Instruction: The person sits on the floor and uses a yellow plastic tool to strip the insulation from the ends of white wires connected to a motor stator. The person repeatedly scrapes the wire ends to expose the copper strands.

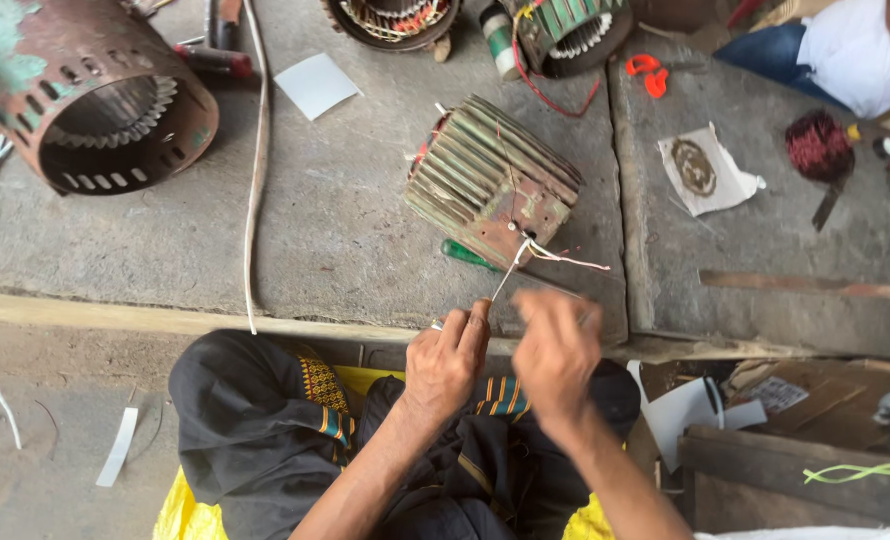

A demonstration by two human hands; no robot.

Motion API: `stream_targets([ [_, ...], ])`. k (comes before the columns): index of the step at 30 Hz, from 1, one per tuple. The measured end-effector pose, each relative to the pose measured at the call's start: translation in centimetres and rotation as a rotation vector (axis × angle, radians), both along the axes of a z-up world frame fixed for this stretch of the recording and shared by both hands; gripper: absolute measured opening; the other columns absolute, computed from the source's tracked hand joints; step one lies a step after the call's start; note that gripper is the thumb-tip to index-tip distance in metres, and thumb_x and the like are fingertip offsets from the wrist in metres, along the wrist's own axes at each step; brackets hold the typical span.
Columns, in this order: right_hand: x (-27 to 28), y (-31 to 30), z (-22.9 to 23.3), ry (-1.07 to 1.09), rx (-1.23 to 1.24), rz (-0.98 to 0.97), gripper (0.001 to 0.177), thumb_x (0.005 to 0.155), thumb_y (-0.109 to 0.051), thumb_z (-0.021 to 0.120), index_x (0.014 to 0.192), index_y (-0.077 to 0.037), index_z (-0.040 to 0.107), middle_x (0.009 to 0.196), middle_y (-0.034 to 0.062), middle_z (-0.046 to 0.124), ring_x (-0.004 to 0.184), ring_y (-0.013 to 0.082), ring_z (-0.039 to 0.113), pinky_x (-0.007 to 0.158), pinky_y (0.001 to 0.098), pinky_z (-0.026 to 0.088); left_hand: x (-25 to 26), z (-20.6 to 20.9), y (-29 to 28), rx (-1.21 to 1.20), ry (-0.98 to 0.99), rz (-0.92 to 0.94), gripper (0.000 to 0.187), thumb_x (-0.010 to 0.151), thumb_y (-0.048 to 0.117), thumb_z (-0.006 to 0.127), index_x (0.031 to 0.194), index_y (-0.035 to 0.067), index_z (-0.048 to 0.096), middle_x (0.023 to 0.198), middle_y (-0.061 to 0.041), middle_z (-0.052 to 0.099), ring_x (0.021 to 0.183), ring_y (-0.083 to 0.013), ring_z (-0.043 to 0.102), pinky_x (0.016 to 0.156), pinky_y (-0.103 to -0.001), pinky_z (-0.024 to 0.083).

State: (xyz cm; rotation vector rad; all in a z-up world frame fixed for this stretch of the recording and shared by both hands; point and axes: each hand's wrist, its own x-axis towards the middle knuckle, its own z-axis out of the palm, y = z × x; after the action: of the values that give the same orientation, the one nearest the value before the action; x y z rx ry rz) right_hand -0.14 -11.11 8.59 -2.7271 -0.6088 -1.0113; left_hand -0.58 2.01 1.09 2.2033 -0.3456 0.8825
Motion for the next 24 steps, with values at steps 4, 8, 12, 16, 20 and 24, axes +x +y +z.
stream_targets([
  [4,0.9,-0.3,-0.4,-0.032,0.006,-0.05,0.025,0.089,0.006,0.06,0.108,-0.002,0.073,0.103,0.0128,0.068,0.094,0.0343,0.065,0.088,0.0477,0.051,-0.4,-0.3,-0.4,-0.027,0.007,-0.033,0.034,0.091,0.008,0.071,0.125,0.004,0.068,0.081,-0.005,0.055,0.054,-0.0189,0.053,0.051,-0.034,0.045],
  [8,0.0,0.1,-0.2,0.011,0.034,0.045,0.021,0.09,0.005,0.059,0.104,-0.003,0.073,0.101,0.0117,0.068,0.095,0.0333,0.067,0.087,0.0462,0.052,0.1,-0.3,-0.5,-0.053,0.034,-0.004,0.03,0.092,0.008,0.072,0.121,0.005,0.067,0.083,-0.006,0.057,0.056,-0.0203,0.056,0.052,-0.035,0.046],
  [12,1.6,-0.8,-0.7,0.058,0.155,-0.082,0.017,0.095,0.004,0.064,0.107,-0.002,0.074,0.104,0.0138,0.069,0.094,0.0357,0.066,0.083,0.0446,0.051,-1.1,-0.6,-0.9,-0.081,0.071,-0.019,0.032,0.09,0.007,0.072,0.121,0.006,0.069,0.08,-0.007,0.057,0.056,-0.0226,0.057,0.052,-0.037,0.047],
  [16,-1.3,0.1,-0.4,0.12,0.189,0.062,0.025,0.085,0.007,0.059,0.105,-0.001,0.072,0.103,0.0133,0.069,0.096,0.0329,0.068,0.086,0.0428,0.054,-0.2,0.1,-1.0,-0.152,0.13,-0.014,0.025,0.091,0.008,0.074,0.115,0.006,0.069,0.078,-0.008,0.058,0.057,-0.0251,0.061,0.052,-0.038,0.048],
  [20,-3.0,-4.4,-0.9,0.308,0.63,-0.004,0.012,0.092,0.002,0.063,0.101,-0.001,0.068,0.1,0.0108,0.067,0.094,0.0254,0.066,0.084,0.0381,0.054,-0.7,0.9,-1.6,-0.273,0.19,-0.05,0.022,0.092,0.006,0.07,0.114,0.005,0.071,0.083,-0.011,0.063,0.066,-0.03,0.066,0.058,-0.039,0.052],
  [24,-3.8,-7.9,-5.9,0.599,1.448,0.1,0.011,0.104,-0.01,0.057,0.112,-0.004,0.062,0.102,0.0078,0.071,0.097,0.0141,0.064,0.092,0.0296,0.053,-0.3,2.0,-1.4,-0.455,0.356,-0.059,0.014,0.096,0.006,0.067,0.108,0.002,0.073,0.085,-0.012,0.069,0.068,-0.027,0.07,0.059,-0.035,0.054],
])
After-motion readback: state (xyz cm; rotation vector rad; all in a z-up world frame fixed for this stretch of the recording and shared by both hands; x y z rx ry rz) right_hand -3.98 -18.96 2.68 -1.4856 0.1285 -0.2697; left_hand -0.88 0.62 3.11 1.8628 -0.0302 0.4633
